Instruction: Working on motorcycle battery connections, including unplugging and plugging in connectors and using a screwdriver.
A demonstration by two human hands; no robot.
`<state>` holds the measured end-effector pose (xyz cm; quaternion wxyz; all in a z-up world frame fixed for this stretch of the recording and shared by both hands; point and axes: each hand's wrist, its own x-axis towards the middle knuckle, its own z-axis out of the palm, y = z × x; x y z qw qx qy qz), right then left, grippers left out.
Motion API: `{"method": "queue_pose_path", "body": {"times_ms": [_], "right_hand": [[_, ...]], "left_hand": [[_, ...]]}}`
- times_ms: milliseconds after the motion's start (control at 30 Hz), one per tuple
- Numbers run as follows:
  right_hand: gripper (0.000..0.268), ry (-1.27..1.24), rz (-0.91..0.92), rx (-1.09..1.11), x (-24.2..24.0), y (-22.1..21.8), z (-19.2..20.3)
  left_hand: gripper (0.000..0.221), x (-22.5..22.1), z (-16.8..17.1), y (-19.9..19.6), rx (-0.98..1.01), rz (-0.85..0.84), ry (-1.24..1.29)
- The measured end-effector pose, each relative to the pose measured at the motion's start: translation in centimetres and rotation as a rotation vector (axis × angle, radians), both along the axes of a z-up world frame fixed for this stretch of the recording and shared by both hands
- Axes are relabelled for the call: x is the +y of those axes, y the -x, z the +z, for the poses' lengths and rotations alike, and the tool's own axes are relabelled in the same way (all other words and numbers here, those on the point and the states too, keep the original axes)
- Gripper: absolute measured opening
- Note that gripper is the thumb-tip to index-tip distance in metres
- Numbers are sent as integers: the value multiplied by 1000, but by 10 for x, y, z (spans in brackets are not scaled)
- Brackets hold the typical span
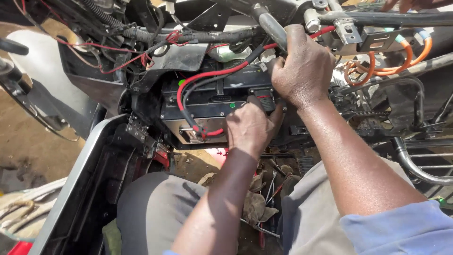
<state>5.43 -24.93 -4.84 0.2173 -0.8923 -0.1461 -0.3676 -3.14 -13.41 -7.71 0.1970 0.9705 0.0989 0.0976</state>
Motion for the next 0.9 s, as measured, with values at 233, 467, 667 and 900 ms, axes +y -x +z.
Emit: {"method": "queue_pose_path", "body": {"times_ms": [233,467,667,900], "right_hand": [[33,-32,-4,38,1,4,3],[44,12,62,38,-4,8,5],[46,28,18,43,-1,9,2],[31,-73,185,-111,-2,74,29]], "left_hand": [[67,65,20,21,-192,-190,-323],[57,65,39,86,-146,-407,-40],[65,87,23,118,-180,-480,-19],[69,86,24,111,-429,-439,47]]}}
